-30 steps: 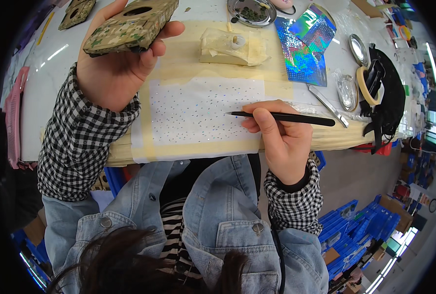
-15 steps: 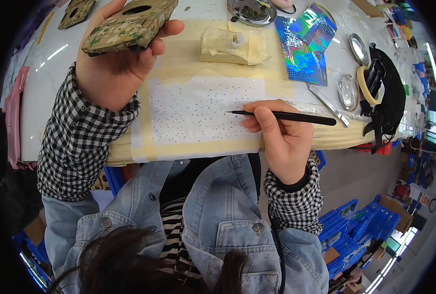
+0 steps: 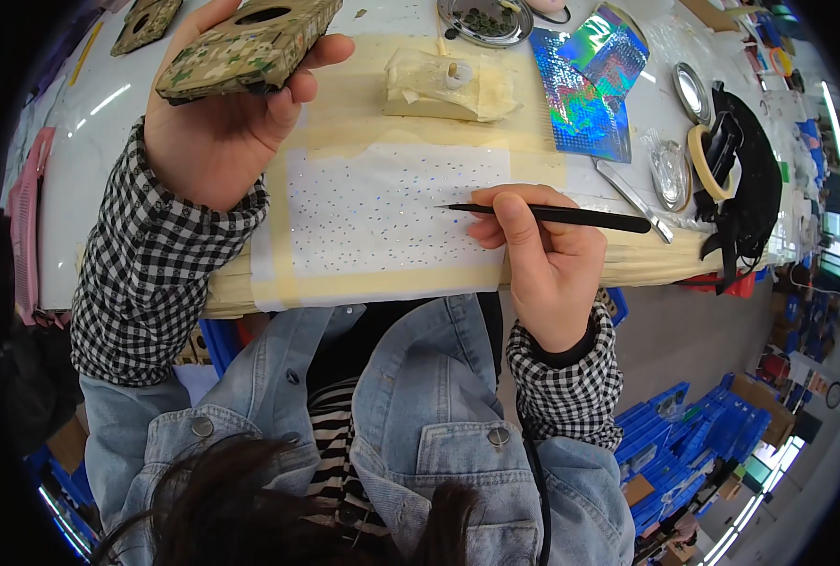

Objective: Assembling and detailing small toy tank models using tweezers and detailing tools.

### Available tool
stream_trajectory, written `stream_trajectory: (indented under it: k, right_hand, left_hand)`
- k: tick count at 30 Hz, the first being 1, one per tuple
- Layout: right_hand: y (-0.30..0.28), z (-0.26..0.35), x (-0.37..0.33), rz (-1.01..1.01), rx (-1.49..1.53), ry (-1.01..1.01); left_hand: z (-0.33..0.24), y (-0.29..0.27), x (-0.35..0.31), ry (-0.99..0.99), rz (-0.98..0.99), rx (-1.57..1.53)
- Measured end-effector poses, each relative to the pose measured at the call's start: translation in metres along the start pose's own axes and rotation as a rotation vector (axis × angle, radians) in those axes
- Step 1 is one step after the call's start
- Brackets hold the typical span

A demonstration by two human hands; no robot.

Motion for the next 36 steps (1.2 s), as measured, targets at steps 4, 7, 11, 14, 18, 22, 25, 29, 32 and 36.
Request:
stream_trajectory:
  k: [4,7,11,14,18,22,25,29,32,36]
  right_hand:
    - [-0.001,0.002,-0.001,0.001,0.001,0.004]
    - [-0.002,0.002,0.001,0.012,0.032,0.009]
    - [-0.006,0.026,0.009,0.017,0.036,-0.1]
    - [-0.002,0.062,0.021,0.042,0.052,-0.261]
    - [0.021,0.108,0.04,0.186,0.098,-0.419]
    - [0.051,0.131,0.053,0.319,0.118,-0.498]
    - [0.064,0.132,0.062,0.379,0.128,-0.557]
    - [0.064,0.122,0.066,0.382,0.157,-0.558]
    - [0.065,0.119,0.067,0.41,0.182,-0.528]
    - [0.066,0.119,0.068,0.445,0.143,-0.583]
  left_hand:
    - [0.0,-0.006,0.004,0.042,0.07,0.039]
    - [-0.001,-0.007,0.003,0.095,-0.023,0.142]
    - [-0.005,-0.005,0.001,0.106,0.043,0.29]
    - [-0.003,-0.003,0.001,0.084,0.012,0.284]
    - [-0.001,0.003,-0.004,-0.012,-0.098,0.245]
    - [-0.002,-0.001,-0.003,-0.049,0.005,0.282]
    - [-0.001,-0.004,-0.003,-0.011,0.008,0.323]
    - [0.003,0.004,-0.006,-0.052,0.027,0.299]
    - [0.004,0.003,-0.007,-0.061,0.056,0.334]
    - [0.005,0.004,-0.008,-0.103,0.086,0.316]
Point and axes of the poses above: each hand's wrist, its own x-axis towards the middle knuckle, its own y-axis out of the palm, z = x × y, the point moved 5 cm from there along x, towards the middle knuckle, and after that the axes turned 9 degrees about x, right-handed, at the moved point
